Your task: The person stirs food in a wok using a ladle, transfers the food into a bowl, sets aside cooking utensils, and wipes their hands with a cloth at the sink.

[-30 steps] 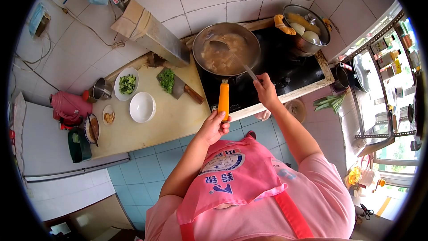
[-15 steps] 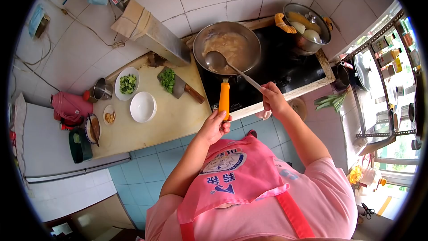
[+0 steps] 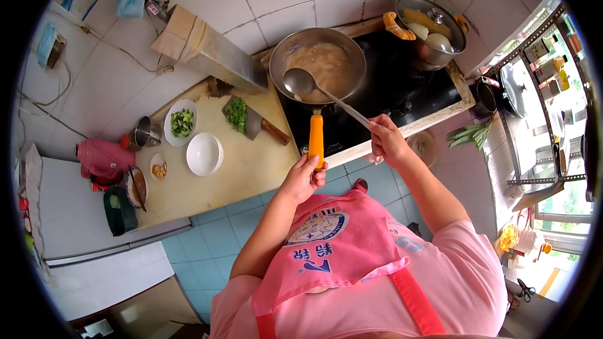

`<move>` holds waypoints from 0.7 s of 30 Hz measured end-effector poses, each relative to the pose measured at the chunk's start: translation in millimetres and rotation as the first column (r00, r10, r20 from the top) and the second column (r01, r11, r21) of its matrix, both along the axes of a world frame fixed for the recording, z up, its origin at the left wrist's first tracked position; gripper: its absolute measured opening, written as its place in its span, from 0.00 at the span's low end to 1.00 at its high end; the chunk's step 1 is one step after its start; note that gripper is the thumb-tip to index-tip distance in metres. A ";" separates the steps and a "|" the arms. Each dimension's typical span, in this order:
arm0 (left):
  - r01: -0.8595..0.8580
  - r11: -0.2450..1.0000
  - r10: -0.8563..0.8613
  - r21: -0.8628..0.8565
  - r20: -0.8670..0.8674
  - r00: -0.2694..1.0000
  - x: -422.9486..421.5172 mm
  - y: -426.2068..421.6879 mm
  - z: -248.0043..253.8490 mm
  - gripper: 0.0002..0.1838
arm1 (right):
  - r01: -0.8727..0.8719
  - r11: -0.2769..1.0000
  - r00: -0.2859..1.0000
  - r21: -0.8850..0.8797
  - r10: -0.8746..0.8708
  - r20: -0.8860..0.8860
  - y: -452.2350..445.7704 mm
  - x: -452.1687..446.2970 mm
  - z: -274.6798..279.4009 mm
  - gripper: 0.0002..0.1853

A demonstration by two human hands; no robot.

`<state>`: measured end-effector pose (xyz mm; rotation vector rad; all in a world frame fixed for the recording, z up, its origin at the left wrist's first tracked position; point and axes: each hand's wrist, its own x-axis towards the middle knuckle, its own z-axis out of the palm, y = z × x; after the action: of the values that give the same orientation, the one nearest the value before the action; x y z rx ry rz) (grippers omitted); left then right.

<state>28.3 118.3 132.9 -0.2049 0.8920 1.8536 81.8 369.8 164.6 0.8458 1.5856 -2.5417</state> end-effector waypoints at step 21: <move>-0.006 1.000 0.006 0.021 0.007 1.000 0.0 0.1 1.6 0.09 | -0.126 0.862 0.992 0.491 0.112 0.059 2.3 -4.9 -12.5 0.11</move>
<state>28.3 118.4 134.5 -0.2009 0.8673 1.8662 76.9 372.1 152.1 0.7719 2.2471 -2.0491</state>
